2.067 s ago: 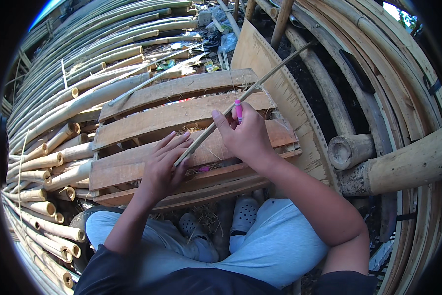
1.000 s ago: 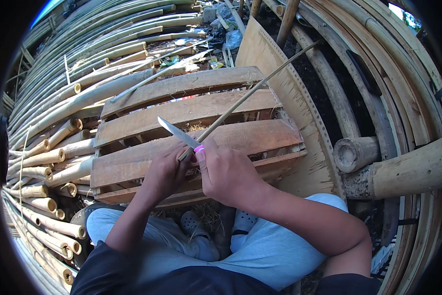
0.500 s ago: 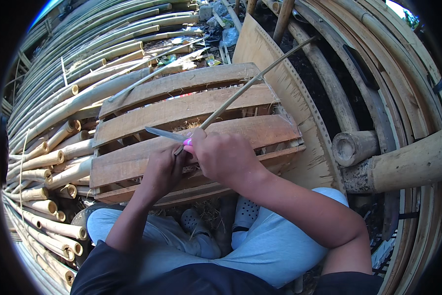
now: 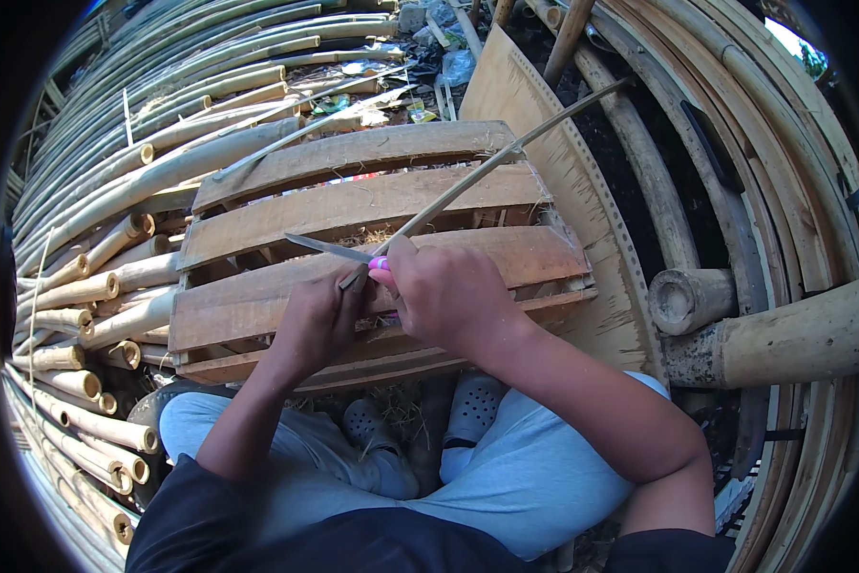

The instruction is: Scraping a thin strip of bamboo with a knife in a workshop environment.

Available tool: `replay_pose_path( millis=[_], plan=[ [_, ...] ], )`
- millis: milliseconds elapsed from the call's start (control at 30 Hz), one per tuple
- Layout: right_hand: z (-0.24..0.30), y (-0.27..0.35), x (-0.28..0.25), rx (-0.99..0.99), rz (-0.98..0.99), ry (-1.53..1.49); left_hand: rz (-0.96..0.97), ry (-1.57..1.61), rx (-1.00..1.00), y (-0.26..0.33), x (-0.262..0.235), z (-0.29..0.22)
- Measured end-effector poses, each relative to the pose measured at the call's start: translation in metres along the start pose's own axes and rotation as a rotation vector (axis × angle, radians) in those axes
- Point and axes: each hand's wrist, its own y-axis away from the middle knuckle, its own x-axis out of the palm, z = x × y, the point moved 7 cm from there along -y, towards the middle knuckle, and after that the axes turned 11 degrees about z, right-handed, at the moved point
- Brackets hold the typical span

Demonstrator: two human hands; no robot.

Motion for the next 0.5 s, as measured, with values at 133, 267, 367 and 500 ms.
replay_pose_path(
  millis=[133, 267, 367, 500],
  plan=[
    [0.009, 0.001, 0.004, 0.031, 0.054, -0.001, 0.004, -0.049, 0.035, 0.001, 0.001, -0.001],
    [-0.014, -0.004, -0.003, 0.157, 0.007, 0.042, -0.086, 0.024, 0.106, 0.006, -0.004, -0.007],
    [-0.013, 0.002, 0.001, 0.106, 0.013, 0.043, -0.074, -0.011, 0.135, 0.001, 0.001, -0.007],
    [-0.003, -0.007, 0.002, 0.067, -0.034, -0.016, -0.071, 0.028, 0.045, -0.001, -0.008, -0.007]
  ],
)
